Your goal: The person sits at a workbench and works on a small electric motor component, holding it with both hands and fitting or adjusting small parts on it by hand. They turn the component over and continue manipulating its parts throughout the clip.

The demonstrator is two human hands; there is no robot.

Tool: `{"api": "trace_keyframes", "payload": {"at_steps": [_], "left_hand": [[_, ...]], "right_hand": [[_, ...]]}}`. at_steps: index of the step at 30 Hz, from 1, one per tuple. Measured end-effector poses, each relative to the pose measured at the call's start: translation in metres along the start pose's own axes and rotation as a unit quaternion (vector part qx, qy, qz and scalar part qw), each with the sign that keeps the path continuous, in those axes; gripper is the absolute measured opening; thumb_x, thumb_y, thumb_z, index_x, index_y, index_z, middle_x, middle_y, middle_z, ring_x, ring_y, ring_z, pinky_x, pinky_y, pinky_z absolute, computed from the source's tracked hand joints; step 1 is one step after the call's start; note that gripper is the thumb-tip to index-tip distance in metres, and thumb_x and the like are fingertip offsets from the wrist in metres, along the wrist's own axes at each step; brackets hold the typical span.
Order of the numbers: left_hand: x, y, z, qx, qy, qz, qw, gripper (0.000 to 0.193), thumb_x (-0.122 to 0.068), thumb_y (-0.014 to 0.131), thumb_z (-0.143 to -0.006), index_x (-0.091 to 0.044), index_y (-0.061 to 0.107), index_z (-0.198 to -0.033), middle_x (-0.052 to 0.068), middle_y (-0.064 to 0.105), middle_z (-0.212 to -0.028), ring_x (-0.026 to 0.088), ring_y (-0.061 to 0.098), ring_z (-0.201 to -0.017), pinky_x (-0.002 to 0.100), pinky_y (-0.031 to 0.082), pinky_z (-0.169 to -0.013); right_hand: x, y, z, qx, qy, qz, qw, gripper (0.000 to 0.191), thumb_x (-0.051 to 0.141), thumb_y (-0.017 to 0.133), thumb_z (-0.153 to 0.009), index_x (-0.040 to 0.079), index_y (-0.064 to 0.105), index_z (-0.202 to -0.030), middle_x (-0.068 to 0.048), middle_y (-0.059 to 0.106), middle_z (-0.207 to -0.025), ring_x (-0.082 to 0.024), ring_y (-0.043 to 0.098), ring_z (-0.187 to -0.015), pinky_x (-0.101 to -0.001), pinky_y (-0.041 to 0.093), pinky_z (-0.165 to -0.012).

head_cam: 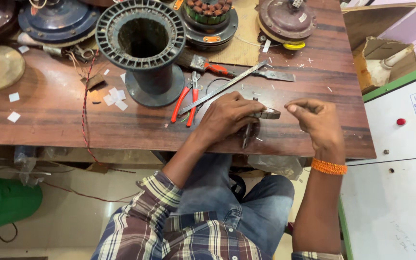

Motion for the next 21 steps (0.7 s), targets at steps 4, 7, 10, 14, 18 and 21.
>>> {"api": "trace_keyframes", "payload": {"at_steps": [4,7,10,14,18,21], "left_hand": [[0.002,0.008,0.002,-0.009,-0.039,0.019,0.999,0.042,-0.022,0.085,-0.079,-0.019,0.075,-0.119,-0.004,0.076,-0.107,0.021,0.063,-0.082,0.035,0.055,-0.077],[0.004,0.010,0.004,-0.006,-0.054,0.023,0.998,0.041,-0.021,0.085,-0.077,-0.018,0.076,-0.117,-0.003,0.076,-0.104,0.021,0.062,-0.081,0.035,0.055,-0.077],[0.008,0.008,0.003,-0.012,-0.043,0.032,0.999,0.040,-0.020,0.084,-0.078,-0.020,0.075,-0.117,-0.003,0.077,-0.107,0.021,0.061,-0.081,0.034,0.055,-0.077],[0.002,0.009,0.010,0.005,0.008,-0.007,1.000,0.046,-0.020,0.083,-0.082,-0.021,0.072,-0.127,-0.004,0.070,-0.127,0.022,0.059,-0.103,0.037,0.050,-0.093],[-0.019,0.012,0.035,-0.015,0.113,-0.127,0.985,0.047,-0.024,0.081,-0.080,-0.023,0.075,-0.126,-0.005,0.061,-0.144,0.022,0.051,-0.124,0.041,0.041,-0.102],[-0.020,0.015,0.046,-0.003,0.109,-0.132,0.985,0.039,-0.025,0.080,-0.079,-0.020,0.075,-0.118,-0.007,0.064,-0.139,0.022,0.051,-0.126,0.040,0.040,-0.102]], "right_hand": [[0.009,0.006,0.026,0.043,-0.045,0.071,0.996,0.015,0.010,0.077,-0.087,0.002,0.080,-0.100,0.002,0.074,-0.080,-0.003,0.054,-0.064,-0.0209,0.039,-0.054],[0.005,0.024,0.044,0.039,-0.070,0.097,0.992,0.014,0.010,0.078,-0.090,0.004,0.081,-0.102,-0.001,0.073,-0.079,-0.004,0.053,-0.067,-0.0233,0.042,-0.059],[-0.005,0.046,0.056,-0.018,-0.088,0.260,0.961,0.013,0.009,0.078,-0.087,0.006,0.081,-0.100,-0.007,0.075,-0.075,-0.015,0.058,-0.056,-0.0317,0.045,-0.053],[-0.024,0.081,0.071,-0.112,-0.298,0.313,0.895,0.006,0.004,0.076,-0.089,0.003,0.074,-0.095,-0.014,0.072,-0.086,-0.029,0.067,-0.073,-0.0379,0.051,-0.065],[-0.030,0.081,0.081,-0.120,-0.301,0.258,0.910,0.006,0.004,0.074,-0.089,0.003,0.071,-0.095,-0.013,0.069,-0.084,-0.029,0.067,-0.072,-0.0372,0.051,-0.066],[-0.022,0.074,0.093,-0.102,-0.267,0.247,0.926,0.008,0.007,0.075,-0.086,0.005,0.074,-0.094,-0.010,0.069,-0.080,-0.024,0.065,-0.064,-0.0345,0.050,-0.059]]}}
Point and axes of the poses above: each hand's wrist, its own z-axis away from the middle knuckle, its own y-axis out of the palm, x = y × z, the point moved 1 cm from there along -z, towards the middle knuckle
